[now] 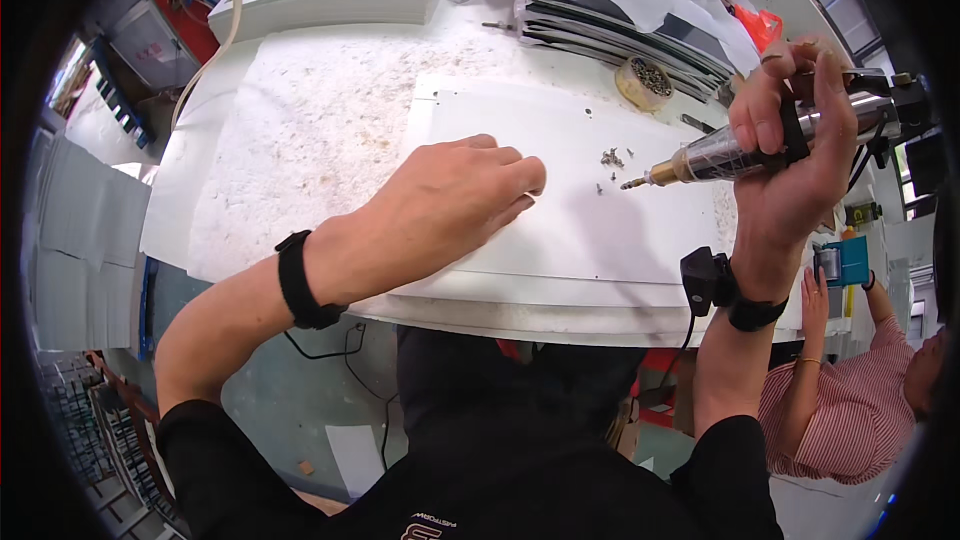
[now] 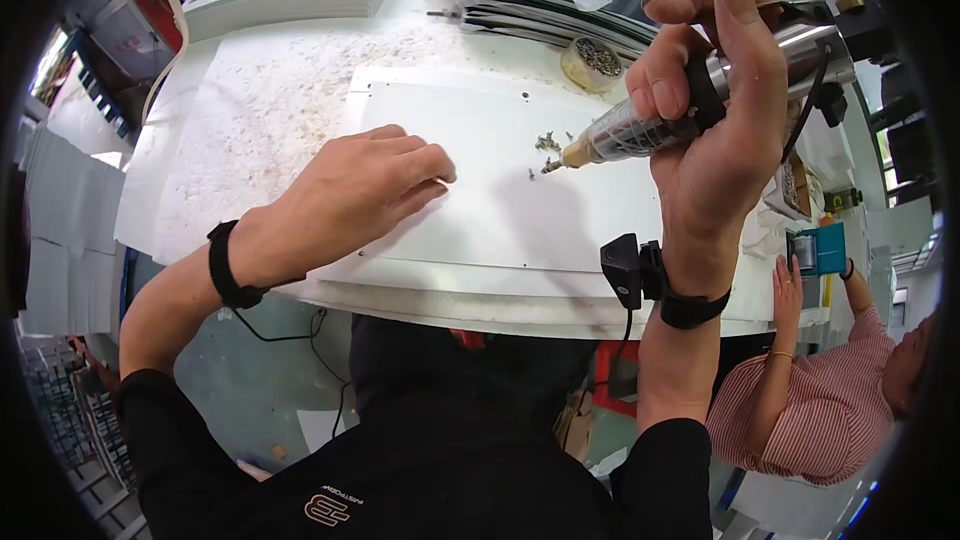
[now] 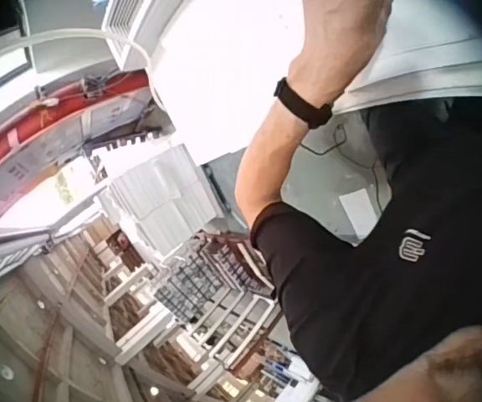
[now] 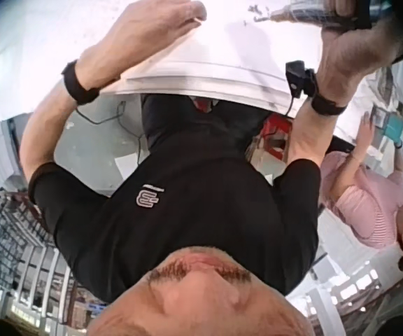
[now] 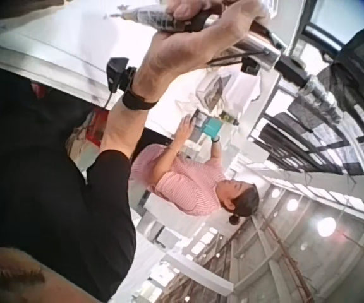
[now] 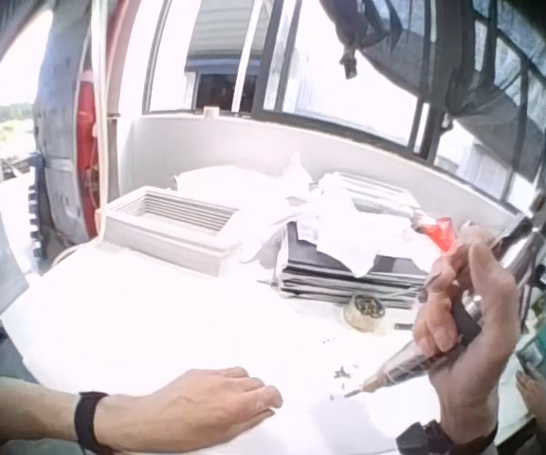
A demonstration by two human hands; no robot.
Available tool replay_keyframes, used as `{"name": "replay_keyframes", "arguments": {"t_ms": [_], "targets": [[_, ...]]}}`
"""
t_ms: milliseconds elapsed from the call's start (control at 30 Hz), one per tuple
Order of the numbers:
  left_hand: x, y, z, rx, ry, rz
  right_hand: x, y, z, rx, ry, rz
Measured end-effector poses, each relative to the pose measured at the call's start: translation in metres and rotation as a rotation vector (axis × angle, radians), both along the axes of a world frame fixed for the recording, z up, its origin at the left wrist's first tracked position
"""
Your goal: The person assembles a white vent cover by placing a black mesh screen into a frame, covering it with a white panel, and securing it with screws using a pneumatic screwdriver. The person handles multiple components including frames, screens, and panels on a workbench in a workshop.
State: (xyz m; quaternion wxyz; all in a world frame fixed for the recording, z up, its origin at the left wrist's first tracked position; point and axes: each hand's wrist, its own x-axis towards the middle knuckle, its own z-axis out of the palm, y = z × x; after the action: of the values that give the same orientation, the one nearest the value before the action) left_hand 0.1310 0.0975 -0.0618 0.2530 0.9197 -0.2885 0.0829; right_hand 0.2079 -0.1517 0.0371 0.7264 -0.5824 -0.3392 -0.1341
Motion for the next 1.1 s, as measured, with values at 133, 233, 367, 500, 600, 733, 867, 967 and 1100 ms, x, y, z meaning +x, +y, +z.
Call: {"name": "replay_keyframes", "arguments": {"t_ms": [133,233,367,500,600,733,867,967,1100], "targets": [[0.056,-0.043,-0.018,0.003,-0.039,-0.173,-0.001,-0.021,-0.006,0.015,0.03,-0.131],[0.073,-0.059,-0.024,0.051,-0.007,-0.22,0.0,-0.03,-0.016,0.032,0.076,-0.164],[0.083,-0.065,-0.031,0.09,-0.12,-0.294,0.004,-0.04,-0.025,0.056,0.069,-0.119],[0.079,-0.068,-0.023,0.23,-0.183,-0.328,0.0,-0.036,-0.025,0.117,0.137,-0.147],[0.076,-0.068,-0.023,0.257,-0.161,-0.253,0.002,-0.033,-0.024,0.138,0.113,-0.101],[0.068,-0.045,-0.024,-0.157,0.17,-0.142,0.006,-0.021,-0.018,0.165,0.052,0.069],[0.049,-0.018,-0.007,-0.463,0.576,-0.026,0.006,-0.007,-0.014,0.24,0.048,0.147],[0.038,0.0,-0.013,-0.77,0.804,0.028,0.006,0.01,-0.013,0.273,0.058,0.202],[0.03,0.015,-0.022,-0.979,0.891,-0.037,0.008,0.029,-0.012,0.279,0.058,0.258]]}}
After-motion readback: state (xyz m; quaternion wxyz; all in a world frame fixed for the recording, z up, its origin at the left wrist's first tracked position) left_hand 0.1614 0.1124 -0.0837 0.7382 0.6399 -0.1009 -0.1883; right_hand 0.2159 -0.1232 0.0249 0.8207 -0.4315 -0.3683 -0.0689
